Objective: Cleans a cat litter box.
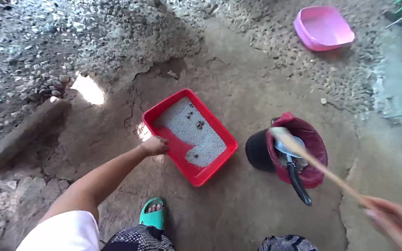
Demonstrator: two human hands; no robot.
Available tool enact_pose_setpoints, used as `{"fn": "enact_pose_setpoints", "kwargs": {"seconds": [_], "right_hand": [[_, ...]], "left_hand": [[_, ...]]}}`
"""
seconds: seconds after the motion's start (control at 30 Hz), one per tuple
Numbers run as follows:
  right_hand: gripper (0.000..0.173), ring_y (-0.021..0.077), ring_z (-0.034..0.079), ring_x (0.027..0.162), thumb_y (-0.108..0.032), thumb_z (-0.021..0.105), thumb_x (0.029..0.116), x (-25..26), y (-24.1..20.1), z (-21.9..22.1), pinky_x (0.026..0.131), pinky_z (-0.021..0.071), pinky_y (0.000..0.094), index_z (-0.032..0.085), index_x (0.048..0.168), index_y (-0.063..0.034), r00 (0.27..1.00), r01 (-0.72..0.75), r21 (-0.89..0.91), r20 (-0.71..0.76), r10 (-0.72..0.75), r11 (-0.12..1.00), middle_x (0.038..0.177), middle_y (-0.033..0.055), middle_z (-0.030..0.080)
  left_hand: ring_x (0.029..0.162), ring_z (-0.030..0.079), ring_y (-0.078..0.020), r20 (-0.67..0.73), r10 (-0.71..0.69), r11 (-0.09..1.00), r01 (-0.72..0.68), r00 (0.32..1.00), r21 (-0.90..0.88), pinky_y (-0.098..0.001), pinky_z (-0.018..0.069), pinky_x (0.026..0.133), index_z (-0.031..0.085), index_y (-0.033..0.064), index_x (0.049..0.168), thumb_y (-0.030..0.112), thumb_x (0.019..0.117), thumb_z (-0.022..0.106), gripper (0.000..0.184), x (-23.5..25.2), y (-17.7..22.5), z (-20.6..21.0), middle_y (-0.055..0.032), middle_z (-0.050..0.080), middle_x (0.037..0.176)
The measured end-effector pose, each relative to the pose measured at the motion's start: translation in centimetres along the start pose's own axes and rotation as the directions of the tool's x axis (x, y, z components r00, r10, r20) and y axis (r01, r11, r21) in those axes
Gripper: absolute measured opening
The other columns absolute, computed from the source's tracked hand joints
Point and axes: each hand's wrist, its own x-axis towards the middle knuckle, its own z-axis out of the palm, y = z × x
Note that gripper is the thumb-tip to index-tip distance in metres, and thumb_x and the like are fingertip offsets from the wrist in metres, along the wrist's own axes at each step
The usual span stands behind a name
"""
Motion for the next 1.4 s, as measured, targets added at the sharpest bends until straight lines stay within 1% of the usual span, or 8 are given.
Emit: {"fn": "enact_pose_setpoints", "kwargs": {"seconds": [0.07, 0.2, 0.33, 0.6, 0.8, 1.03, 1.3, 1.4], "right_hand": [[0.035, 0.0399, 0.072, 0.094, -0.017, 0.061, 0.1027, 1.7, -1.7, 6.9, 0.085, 0.058, 0.0578, 0.066, 0.129, 0.0046, 0.989, 0.14, -0.048, 0.046, -0.138, 0.989, 0.11, 0.0269, 0.072], [0.042, 0.0437, 0.066, 0.113, -0.026, 0.048, 0.1098, 4.9, -7.9, 15.9, 0.095, 0.0522, 0.0594, 0.054, 0.152, -0.0258, 0.905, -0.014, -0.344, 0.395, 0.158, 0.939, 0.13, 0.024, 0.065], [0.042, 0.0396, 0.063, 0.123, -0.026, 0.04, 0.1118, 7.1, -9.3, 18.1, 0.1, 0.0507, 0.0554, 0.054, 0.151, -0.0229, 0.788, 0.005, -0.497, 0.536, 0.303, 0.868, 0.134, 0.0216, 0.064], [0.058, 0.0414, 0.067, 0.111, -0.012, 0.044, 0.1063, 5.5, -6.0, 27.3, 0.092, 0.0564, 0.0522, 0.033, 0.163, -0.0193, 0.857, -0.039, -0.511, 0.425, 0.291, 0.859, 0.14, 0.0261, 0.055], [0.046, 0.0434, 0.064, 0.118, -0.022, 0.04, 0.1112, 14.6, -10.3, 25.1, 0.099, 0.0521, 0.0558, 0.046, 0.157, -0.0202, 0.93, -0.107, -0.273, 0.314, 0.193, 0.956, 0.139, 0.0266, 0.058], [0.043, 0.0401, 0.066, 0.117, -0.026, 0.045, 0.1098, 6.8, -6.4, 21.7, 0.098, 0.0528, 0.0542, 0.053, 0.152, -0.0255, 0.875, -0.108, -0.448, 0.38, 0.299, 0.887, 0.135, 0.0227, 0.063], [0.043, 0.0415, 0.064, 0.119, -0.023, 0.041, 0.1115, 16.9, -10.1, 23.9, 0.1, 0.0512, 0.0549, 0.052, 0.152, -0.017, 0.954, -0.112, -0.331, 0.229, 0.195, 0.937, 0.136, 0.0252, 0.06], [0.04, 0.0402, 0.064, 0.12, -0.027, 0.044, 0.1105, 13.2, -9.4, 21.0, 0.101, 0.0499, 0.0562, 0.058, 0.148, -0.0239, 0.934, -0.084, -0.342, 0.299, 0.193, 0.936, 0.133, 0.0214, 0.065]], "left_hand": [[0.119, 0.062, -0.0438, -0.039, -0.048, 0.997, 0.046, 0.998, -0.058, -0.0619, 0.0474, 0.099, 0.072, 0.0038, 0.122, 0.025, 0.1036, 0.058, 0.031, 0.6, 3.9, 2.0, -0.0241, 0.066, 0.125], [0.122, 0.06, -0.041, -0.174, -0.09, 0.969, 0.046, 0.981, -0.242, -0.056, 0.0451, 0.106, 0.072, 0.0078, 0.125, 0.03, 0.1031, 0.061, 0.033, 2.8, 11.5, 7.3, -0.0228, 0.067, 0.123], [0.117, 0.063, -0.0395, -0.193, -0.081, 0.967, 0.03, 0.978, -0.253, -0.0548, 0.0493, 0.101, 0.07, 0.0067, 0.124, 0.034, 0.105, 0.057, 0.036, 3.7, 13.8, 9.3, -0.0221, 0.067, 0.118], [0.117, 0.063, -0.0376, -0.153, -0.048, 0.975, 0.013, 0.987, -0.222, -0.0525, 0.0497, 0.1, 0.069, 0.0066, 0.126, 0.038, 0.1067, 0.052, 0.04, 4.2, 13.3, 9.7, -0.0202, 0.067, 0.118], [0.122, 0.06, -0.0385, -0.13, -0.077, 0.961, 0.039, 0.988, -0.275, -0.053, 0.0469, 0.104, 0.069, 0.0074, 0.128, 0.037, 0.1058, 0.054, 0.04, 4.0, 13.2, 9.1, -0.0216, 0.065, 0.123], [0.121, 0.06, -0.0363, -0.12, -0.085, 0.959, 0.048, 0.989, -0.281, -0.0515, 0.0471, 0.104, 0.069, 0.0081, 0.126, 0.04, 0.1061, 0.052, 0.041, 4.1, 13.4, 9.3, -0.0192, 0.065, 0.124], [0.12, 0.061, -0.0363, -0.142, -0.109, 0.957, 0.066, 0.984, -0.281, -0.0507, 0.0475, 0.103, 0.07, 0.0092, 0.127, 0.039, 0.1059, 0.054, 0.04, 3.9, 13.6, 9.0, -0.0194, 0.066, 0.121], [0.119, 0.061, -0.0355, -0.133, -0.131, 0.952, 0.087, 0.982, -0.295, -0.0505, 0.0473, 0.103, 0.071, 0.0102, 0.126, 0.04, 0.1054, 0.054, 0.039, 4.1, 13.7, 8.7, -0.0187, 0.066, 0.121]]}}
